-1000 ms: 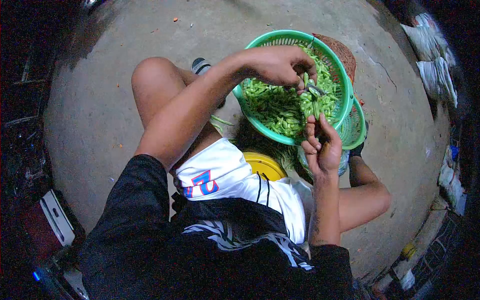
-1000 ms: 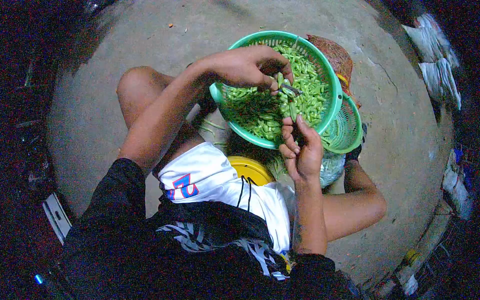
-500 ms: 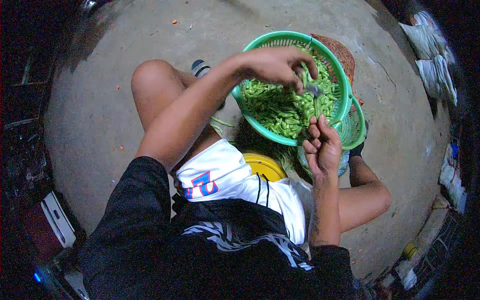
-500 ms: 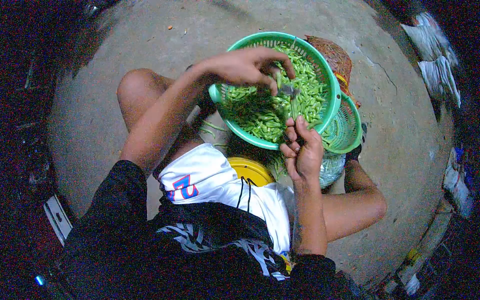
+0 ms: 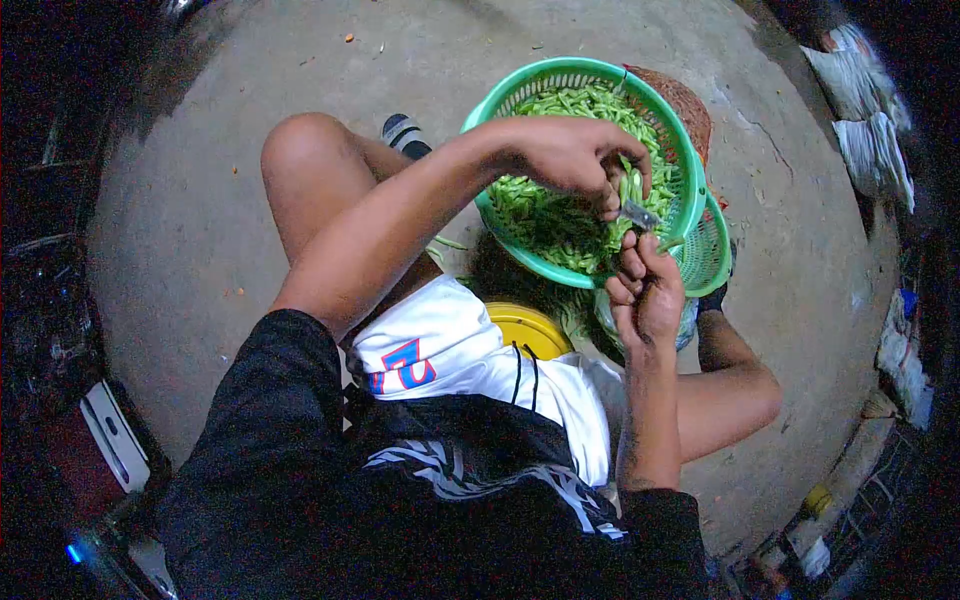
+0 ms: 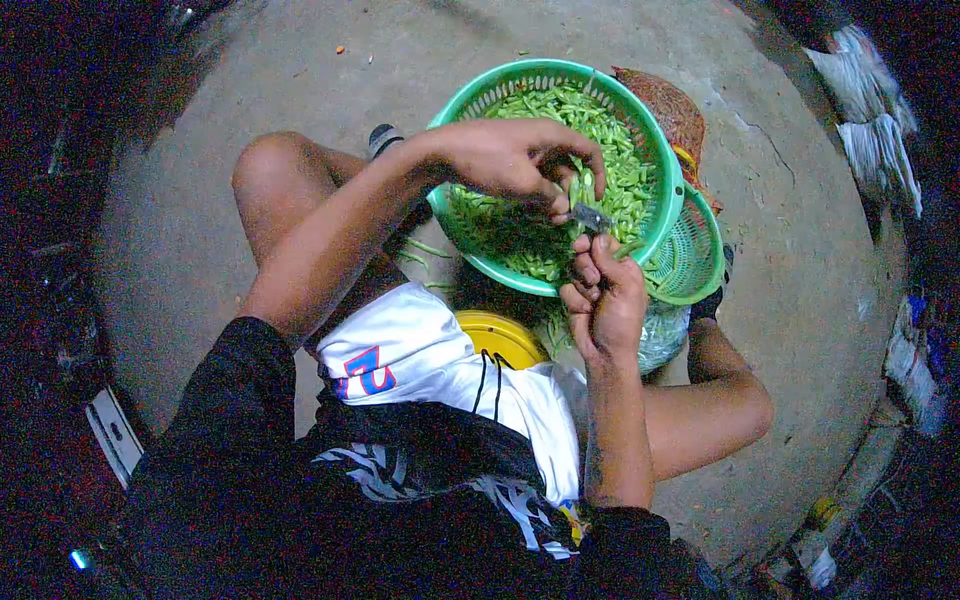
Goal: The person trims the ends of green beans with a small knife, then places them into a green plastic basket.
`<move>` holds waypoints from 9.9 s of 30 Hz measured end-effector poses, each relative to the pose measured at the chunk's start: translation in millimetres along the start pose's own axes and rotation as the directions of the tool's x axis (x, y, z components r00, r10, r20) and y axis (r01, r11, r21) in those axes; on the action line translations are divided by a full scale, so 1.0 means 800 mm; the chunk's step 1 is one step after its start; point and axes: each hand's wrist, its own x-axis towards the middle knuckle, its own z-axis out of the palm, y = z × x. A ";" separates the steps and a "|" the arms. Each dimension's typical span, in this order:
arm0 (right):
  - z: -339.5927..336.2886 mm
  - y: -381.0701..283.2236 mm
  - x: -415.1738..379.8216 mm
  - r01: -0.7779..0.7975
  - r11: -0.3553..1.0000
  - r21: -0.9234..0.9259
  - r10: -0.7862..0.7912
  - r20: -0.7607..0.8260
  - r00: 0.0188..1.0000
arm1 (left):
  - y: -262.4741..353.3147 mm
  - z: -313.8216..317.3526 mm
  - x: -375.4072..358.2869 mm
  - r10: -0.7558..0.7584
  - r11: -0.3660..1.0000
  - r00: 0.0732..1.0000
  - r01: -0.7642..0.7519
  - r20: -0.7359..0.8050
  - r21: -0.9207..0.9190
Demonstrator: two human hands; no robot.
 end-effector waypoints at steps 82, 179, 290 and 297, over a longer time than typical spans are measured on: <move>0.012 -0.009 -0.004 0.041 0.976 -0.216 -0.036 0.029 0.999 | -0.002 -0.017 -0.003 0.167 0.966 0.980 -0.141 -0.107 0.217; -0.135 -0.243 0.149 0.308 0.704 -0.640 -0.661 -0.432 0.613 | 0.091 -0.008 -0.031 -0.005 0.629 0.960 0.221 -0.280 0.745; -0.011 -0.050 0.031 -0.075 0.997 0.006 0.073 0.155 0.985 | 0.016 -0.012 -0.001 0.146 0.989 0.928 -0.148 -0.343 0.020; 0.003 -0.045 0.019 0.114 0.983 -0.143 -0.122 -0.045 0.992 | 0.010 -0.002 0.008 0.140 0.988 0.951 -0.116 -0.275 0.099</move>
